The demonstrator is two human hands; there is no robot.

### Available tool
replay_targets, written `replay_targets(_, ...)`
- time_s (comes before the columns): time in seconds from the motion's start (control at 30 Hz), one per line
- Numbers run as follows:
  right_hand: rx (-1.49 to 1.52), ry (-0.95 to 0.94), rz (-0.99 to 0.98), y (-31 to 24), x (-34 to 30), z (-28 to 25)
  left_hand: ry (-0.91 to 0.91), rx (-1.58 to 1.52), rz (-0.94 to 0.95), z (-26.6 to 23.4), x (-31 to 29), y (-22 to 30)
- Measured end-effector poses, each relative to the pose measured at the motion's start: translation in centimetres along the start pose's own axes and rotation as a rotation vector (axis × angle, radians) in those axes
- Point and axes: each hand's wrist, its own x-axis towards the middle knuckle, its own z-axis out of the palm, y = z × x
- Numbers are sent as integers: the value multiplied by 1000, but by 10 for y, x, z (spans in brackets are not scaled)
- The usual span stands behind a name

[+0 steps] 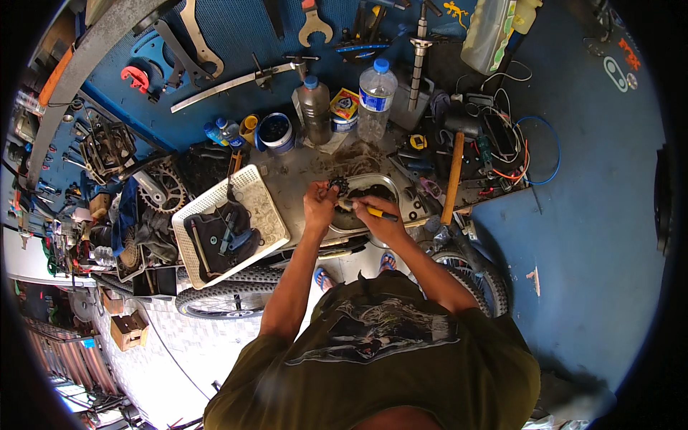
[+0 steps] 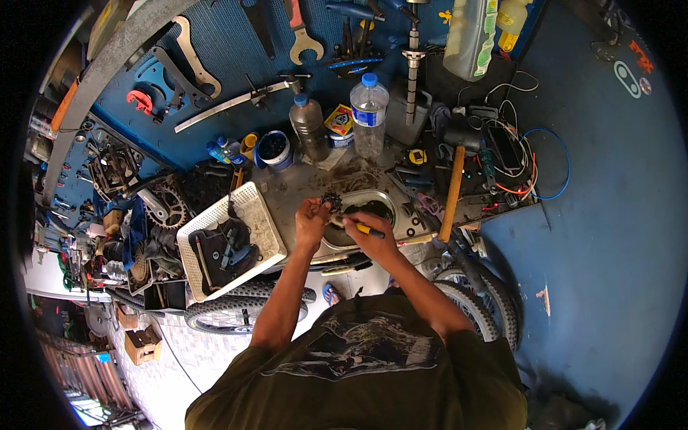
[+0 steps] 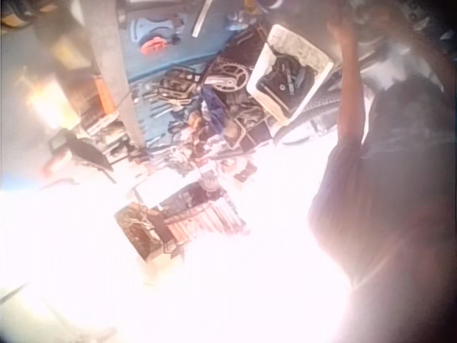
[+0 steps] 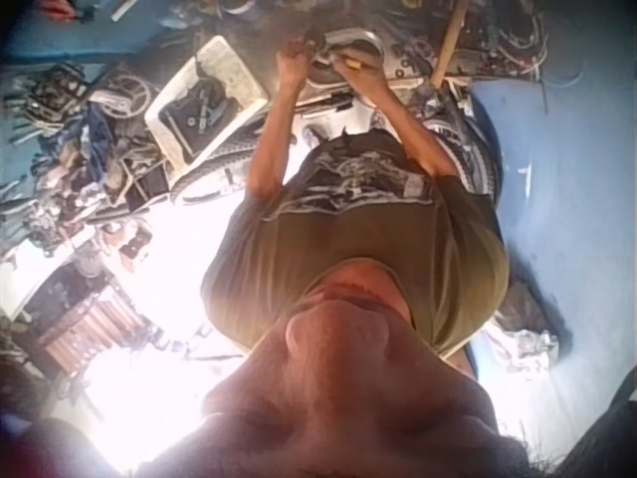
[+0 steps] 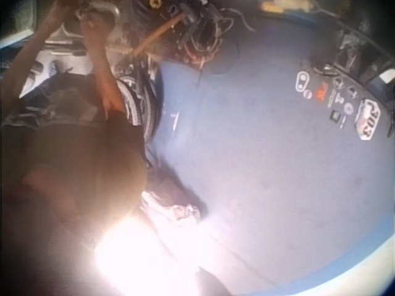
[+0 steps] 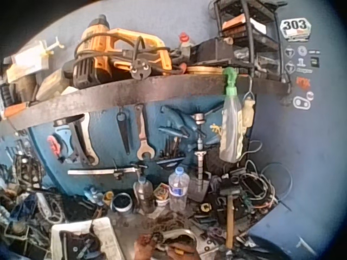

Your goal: The person scrubs small mechanical parts in a metal tray using a yellow-handled brush and liquid. The person repeatedly dips the brush into the tray and scrubs the parts, then places cleaned parts into a white basket on the workbench.

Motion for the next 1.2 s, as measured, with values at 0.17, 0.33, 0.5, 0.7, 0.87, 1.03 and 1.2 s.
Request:
replay_targets(0.17, -127, -24, -214, -11, 14, -15, -17, -65, -55, -6, -3, -15)
replay_targets(0.33, -204, -167, -379, -16, 8, -19, 2, 39, -42, -9, -6, -18)
replay_targets(0.5, -191, -118, -296, -2, 12, -31, -4, -7, -69, -10, -10, -6)
replay_targets(0.7, -154, -92, -302, 5, 15, -38, -68, 11, -91, -12, -10, -4)
replay_targets(0.87, -140, -125, -304, 6, 12, -37, -146, 72, -59, -10, -13, 6)
replay_targets(1.03, -88, -83, -135, -10, 19, -39, -150, 211, -4, -22, -4, -27)
replay_targets(1.2, -127, -80, 115, 19, 2, -37, -114, 160, 77, -14, -11, -23)
